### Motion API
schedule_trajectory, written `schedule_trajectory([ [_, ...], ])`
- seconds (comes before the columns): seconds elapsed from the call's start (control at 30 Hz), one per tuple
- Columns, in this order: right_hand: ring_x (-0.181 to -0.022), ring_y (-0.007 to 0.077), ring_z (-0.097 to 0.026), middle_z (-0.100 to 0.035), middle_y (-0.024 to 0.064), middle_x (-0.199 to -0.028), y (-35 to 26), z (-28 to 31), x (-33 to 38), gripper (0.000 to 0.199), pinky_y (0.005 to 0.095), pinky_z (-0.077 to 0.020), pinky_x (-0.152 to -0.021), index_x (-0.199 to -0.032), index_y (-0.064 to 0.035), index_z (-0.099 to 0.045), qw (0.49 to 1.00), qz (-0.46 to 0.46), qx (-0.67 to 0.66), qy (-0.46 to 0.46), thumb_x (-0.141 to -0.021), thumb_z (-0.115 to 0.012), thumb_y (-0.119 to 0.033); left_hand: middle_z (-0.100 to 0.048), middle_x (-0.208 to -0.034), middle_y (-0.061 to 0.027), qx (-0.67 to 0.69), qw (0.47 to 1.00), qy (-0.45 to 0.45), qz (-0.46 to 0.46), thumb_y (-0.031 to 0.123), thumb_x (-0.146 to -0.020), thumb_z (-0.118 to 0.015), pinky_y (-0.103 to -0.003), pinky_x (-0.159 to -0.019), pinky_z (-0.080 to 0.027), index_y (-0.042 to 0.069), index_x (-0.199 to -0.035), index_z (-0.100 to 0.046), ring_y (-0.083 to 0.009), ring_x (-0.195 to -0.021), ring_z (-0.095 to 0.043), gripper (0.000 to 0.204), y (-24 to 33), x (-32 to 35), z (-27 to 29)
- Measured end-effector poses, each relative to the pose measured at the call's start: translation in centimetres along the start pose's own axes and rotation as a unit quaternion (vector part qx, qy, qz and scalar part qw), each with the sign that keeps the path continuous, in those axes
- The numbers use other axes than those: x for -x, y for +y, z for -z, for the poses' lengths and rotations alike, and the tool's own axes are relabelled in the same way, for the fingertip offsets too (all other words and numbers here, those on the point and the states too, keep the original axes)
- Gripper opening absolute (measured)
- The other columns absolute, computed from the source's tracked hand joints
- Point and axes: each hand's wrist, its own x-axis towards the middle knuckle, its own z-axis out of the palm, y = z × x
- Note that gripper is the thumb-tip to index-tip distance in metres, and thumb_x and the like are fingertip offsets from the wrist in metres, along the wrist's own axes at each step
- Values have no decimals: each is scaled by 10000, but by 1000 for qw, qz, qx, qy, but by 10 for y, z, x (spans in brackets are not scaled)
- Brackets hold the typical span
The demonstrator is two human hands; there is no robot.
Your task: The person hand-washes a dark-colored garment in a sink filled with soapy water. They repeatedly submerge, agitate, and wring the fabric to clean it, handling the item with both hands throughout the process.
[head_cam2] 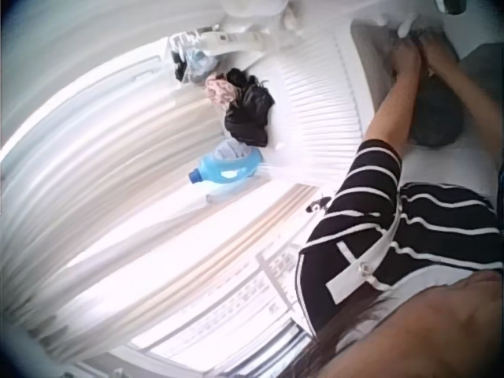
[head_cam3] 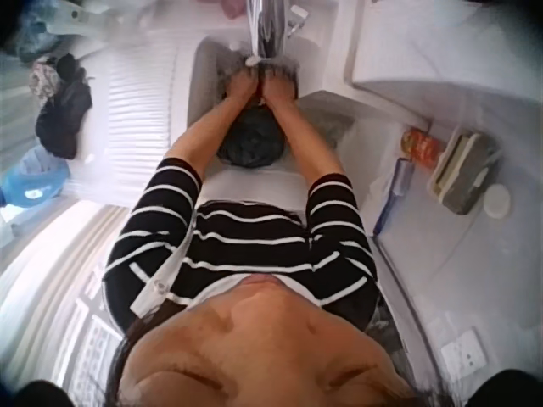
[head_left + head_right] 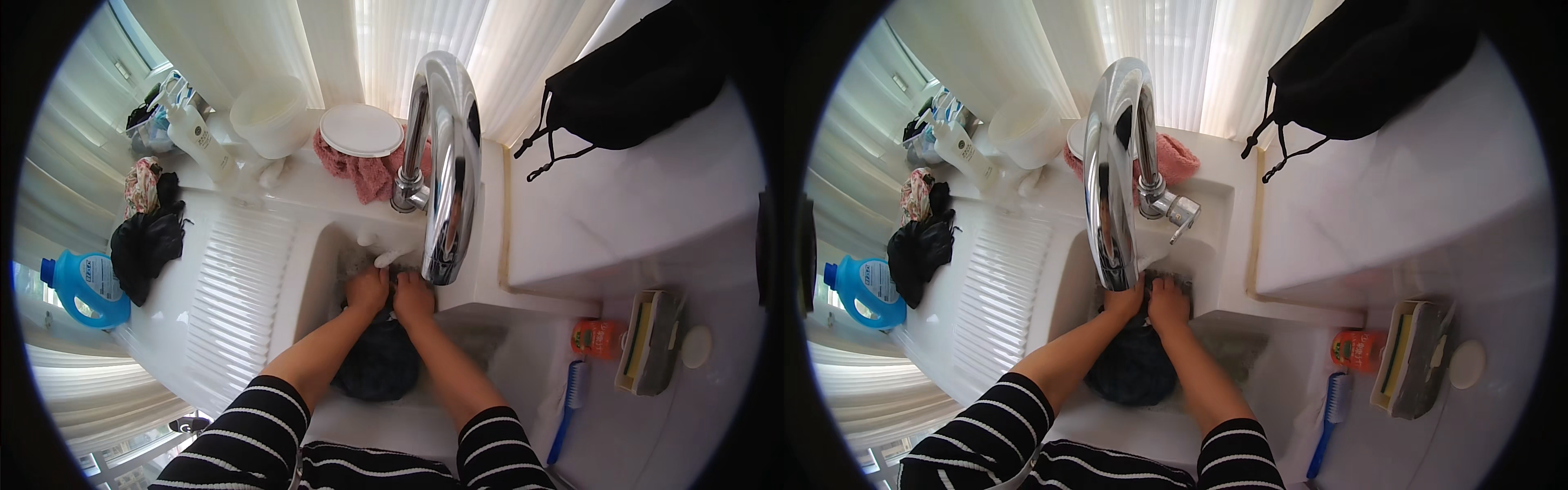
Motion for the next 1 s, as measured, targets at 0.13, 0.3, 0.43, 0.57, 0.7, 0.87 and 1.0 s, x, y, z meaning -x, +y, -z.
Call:
schedule_trajectory([
  [0.13, -897, 383, -564, -540, 191, -1097, -14, 33, 58, 314, 458, -459, -726, -1045, -49, -507, 969, 177, -128, 117, -801, -661, -172, -562, -873, -149, 147, 989, 1, -1, 248, -903, -546, -451, -776, -354, 45, -893, -557, -348, -852, -507, 204, 31, 50, 75],
  [0.3, -884, 324, -556, -519, 149, -1159, -13, 16, 138, 398, 426, -441, -713, -1079, -69, -476, 955, 249, -117, 110, -740, -669, -143, -524, -943, -139, 97, 991, -94, 5, 245, -877, -542, -438, -841, -321, 56, -941, -521, -345, -923, -462, 201, 25, 141, 102],
  [0.43, -894, 335, -563, -524, 156, -1147, 7, -15, 68, 321, 474, -460, -710, -1084, -68, -483, 987, 148, -53, 24, -783, -565, -144, -594, -938, -143, -39, 996, -62, 57, 306, -901, -488, -481, -867, -347, 72, -928, -569, -362, -942, -500, 249, 15, 75, 41],
  [0.57, -937, 363, -565, -543, 156, -1058, -2, -16, -6, 259, 478, -484, -741, -1102, -67, -504, 999, -11, 40, -35, -854, -492, -143, -643, -963, -180, -66, 992, -57, 90, 405, -913, -452, -509, -857, -415, 62, -975, -621, -386, -924, -567, 388, 22, -19, 2],
  [0.7, -911, 361, -581, -545, 167, -1087, 2, -9, -2, 253, 477, -496, -700, -1076, -61, -516, 999, -19, 29, -35, -835, -549, -129, -647, -979, -199, 7, 985, -153, 76, 462, -890, -493, -486, -842, -448, 57, -1005, -623, -400, -910, -596, 441, 9, -11, 7],
  [0.87, -843, 342, -575, -538, 160, -1085, -22, 45, 83, 349, 454, -473, -663, -1064, -54, -512, 953, 240, -121, 142, -741, -632, -108, -561, -959, -128, 147, 986, -62, -44, 320, -830, -640, -413, -871, -339, 50, -1028, -561, -316, -948, -518, 345, 46, 65, 103],
  [1.0, -897, 347, -572, -539, 148, -1116, -2, 7, 131, 364, 440, -482, -711, -1108, -53, -505, 959, 262, -99, 51, -775, -622, -139, -552, -948, -117, 79, 990, -110, -33, 250, -843, -568, -449, -867, -319, 73, -999, -568, -323, -929, -498, 236, 17, 134, 91],
])
